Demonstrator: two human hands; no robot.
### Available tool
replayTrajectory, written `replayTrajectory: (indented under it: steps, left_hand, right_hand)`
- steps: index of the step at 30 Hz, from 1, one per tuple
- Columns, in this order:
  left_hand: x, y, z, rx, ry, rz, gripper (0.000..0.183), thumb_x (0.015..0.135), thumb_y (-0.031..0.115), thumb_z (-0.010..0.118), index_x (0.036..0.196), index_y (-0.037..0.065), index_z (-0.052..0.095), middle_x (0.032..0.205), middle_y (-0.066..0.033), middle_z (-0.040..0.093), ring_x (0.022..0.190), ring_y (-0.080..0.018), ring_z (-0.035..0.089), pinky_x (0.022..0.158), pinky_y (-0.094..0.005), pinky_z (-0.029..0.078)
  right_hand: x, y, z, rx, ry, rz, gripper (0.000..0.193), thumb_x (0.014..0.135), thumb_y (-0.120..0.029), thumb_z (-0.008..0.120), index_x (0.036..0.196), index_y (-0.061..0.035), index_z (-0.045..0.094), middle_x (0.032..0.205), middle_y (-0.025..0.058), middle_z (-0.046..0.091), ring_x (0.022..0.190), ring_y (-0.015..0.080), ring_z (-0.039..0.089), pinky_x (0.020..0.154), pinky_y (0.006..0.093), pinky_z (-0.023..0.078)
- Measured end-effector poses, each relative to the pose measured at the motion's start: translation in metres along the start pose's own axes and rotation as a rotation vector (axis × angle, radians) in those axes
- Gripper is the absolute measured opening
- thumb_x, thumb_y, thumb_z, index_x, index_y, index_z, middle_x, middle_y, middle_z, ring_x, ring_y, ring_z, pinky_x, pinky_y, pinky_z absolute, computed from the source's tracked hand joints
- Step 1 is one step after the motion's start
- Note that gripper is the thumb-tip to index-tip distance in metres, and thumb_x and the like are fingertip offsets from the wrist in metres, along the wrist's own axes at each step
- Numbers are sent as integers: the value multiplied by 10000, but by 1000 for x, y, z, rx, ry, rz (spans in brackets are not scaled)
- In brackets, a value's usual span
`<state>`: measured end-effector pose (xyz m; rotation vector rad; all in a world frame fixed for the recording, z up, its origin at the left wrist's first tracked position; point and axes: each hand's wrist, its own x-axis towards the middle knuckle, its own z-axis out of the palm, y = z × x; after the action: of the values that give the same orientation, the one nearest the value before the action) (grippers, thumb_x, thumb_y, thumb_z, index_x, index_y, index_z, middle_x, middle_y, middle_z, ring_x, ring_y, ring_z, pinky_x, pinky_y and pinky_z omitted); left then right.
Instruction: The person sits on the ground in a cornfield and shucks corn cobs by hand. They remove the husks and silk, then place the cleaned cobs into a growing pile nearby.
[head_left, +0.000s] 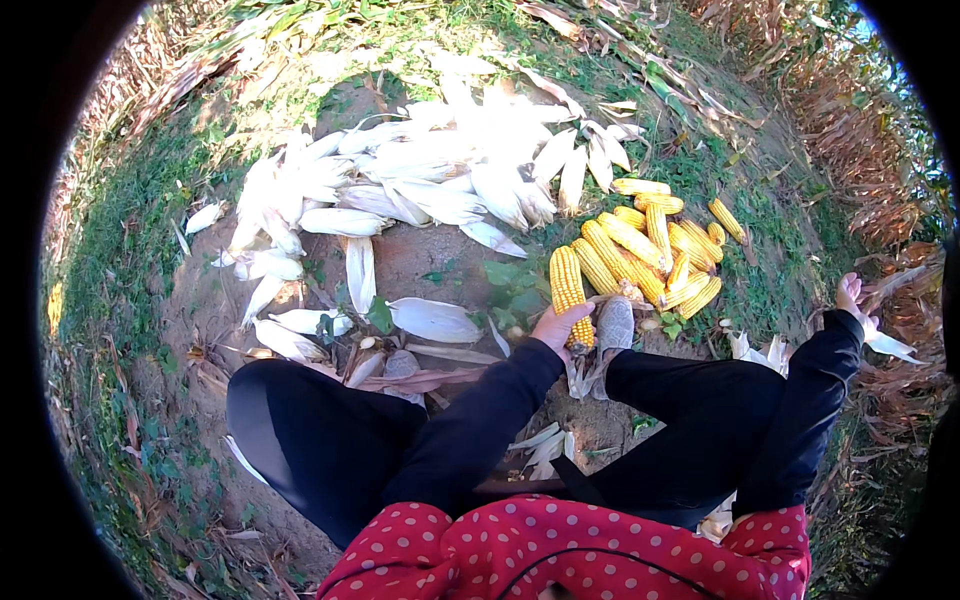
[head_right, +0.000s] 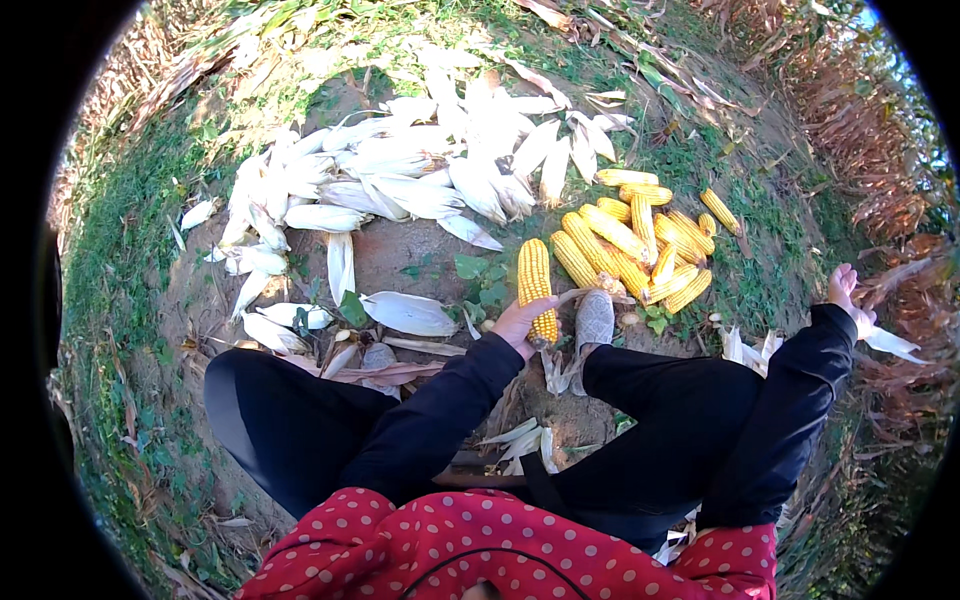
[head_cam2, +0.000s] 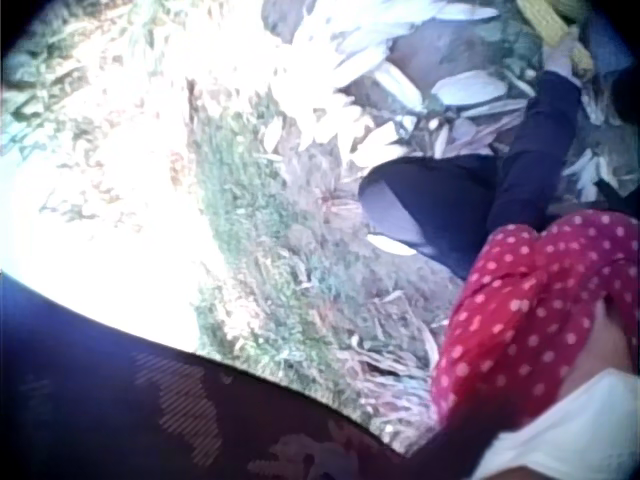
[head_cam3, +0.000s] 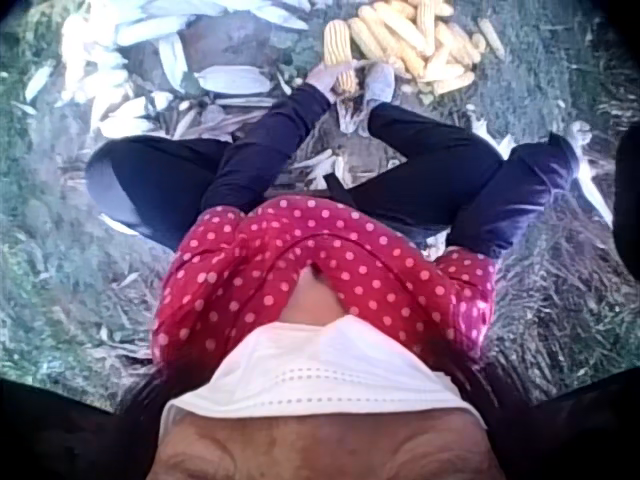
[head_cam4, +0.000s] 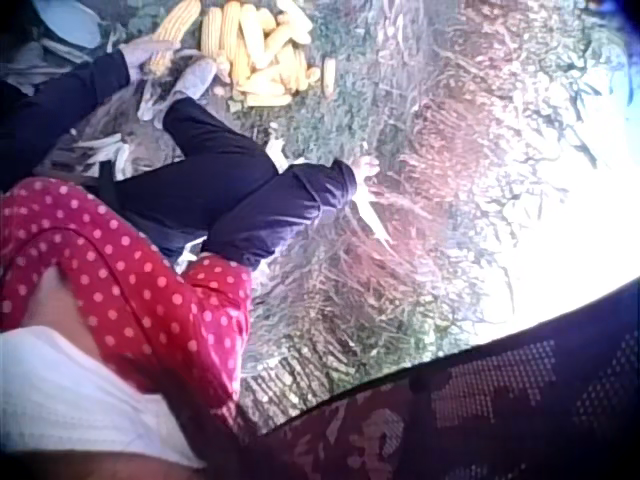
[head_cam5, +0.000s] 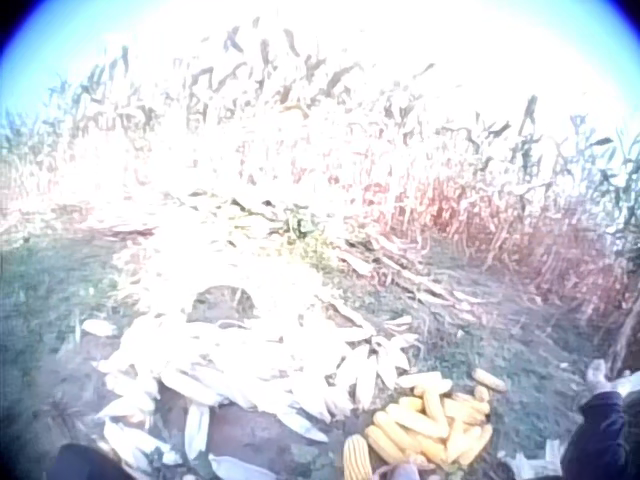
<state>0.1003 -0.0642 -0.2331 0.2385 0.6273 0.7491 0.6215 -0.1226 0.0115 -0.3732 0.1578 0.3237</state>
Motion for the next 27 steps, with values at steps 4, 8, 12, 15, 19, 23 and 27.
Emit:
replayTrajectory:
  steps: [4, 8, 12, 15, 19, 23, 27]
  left_hand:
    - [26, 15, 39, 115, -94, -10, 473, 818, 76, 665, 1225, 16, 433, 1142, -105, 572, 981, -213, 600, 811, -380, 516]
    - [80, 67, 21, 694, -241, 333, 661, 765, 173, 738, 1320, 13, 416, 1158, -123, 579, 958, -228, 599, 825, -332, 491]
    - [87, 209, -27, 1542, 388, 981, 538, 662, 171, 730, 1127, -30, 547, 1014, -210, 619, 936, -315, 607, 829, -358, 481]
    - [74, 286, -92, 1846, 907, 785, 528, 661, 150, 688, 1142, -12, 541, 1170, -209, 551, 1107, -364, 509, 934, -388, 438]
    - [57, 336, -182, 2309, 1268, 344, 594, 706, 199, 683, 1247, 86, 467, 1287, -131, 439, 1231, -332, 395, 981, -519, 360]
    - [61, 343, -217, 2271, 1216, 210, 277, 870, 180, 481, 1113, 102, 590, 1283, -111, 483, 1135, -291, 496, 860, -491, 431]
    - [55, 335, -233, 2337, 1134, 256, 181, 837, 183, 526, 928, 104, 661, 894, -78, 677, 851, -275, 651, 707, -390, 518]
  right_hand:
    - [-49, 33, 18, -327, -393, 69, 417, 965, -185, 392, 1261, 109, 390, 1207, 181, 519, 984, 263, 522, 877, 426, 422]
    - [-92, 66, 40, -484, -912, 340, 330, 959, -115, 423, 1207, 103, 428, 1068, 137, 545, 869, 195, 505, 775, 321, 435]
    - [-189, 111, 42, -772, -976, 302, 324, 956, -111, 464, 1239, 43, 429, 962, 30, 497, 766, 105, 419, 699, 245, 378]
    - [-221, 126, 29, -930, -1068, 295, 328, 943, -180, 501, 1208, 11, 483, 890, -5, 465, 723, 78, 388, 666, 227, 342]
    - [-260, 151, 27, -1090, -1056, 206, 214, 949, -160, 488, 1104, -18, 526, 784, -4, 475, 630, 72, 394, 599, 221, 350]
    - [-280, 171, 25, -1207, -1100, 222, 151, 946, -135, 487, 1041, -32, 544, 712, -1, 478, 591, 68, 410, 566, 218, 357]
    - [-304, 197, 21, -1253, -1178, 291, 139, 932, -147, 516, 1002, -35, 561, 667, 7, 517, 570, 69, 441, 544, 202, 356]
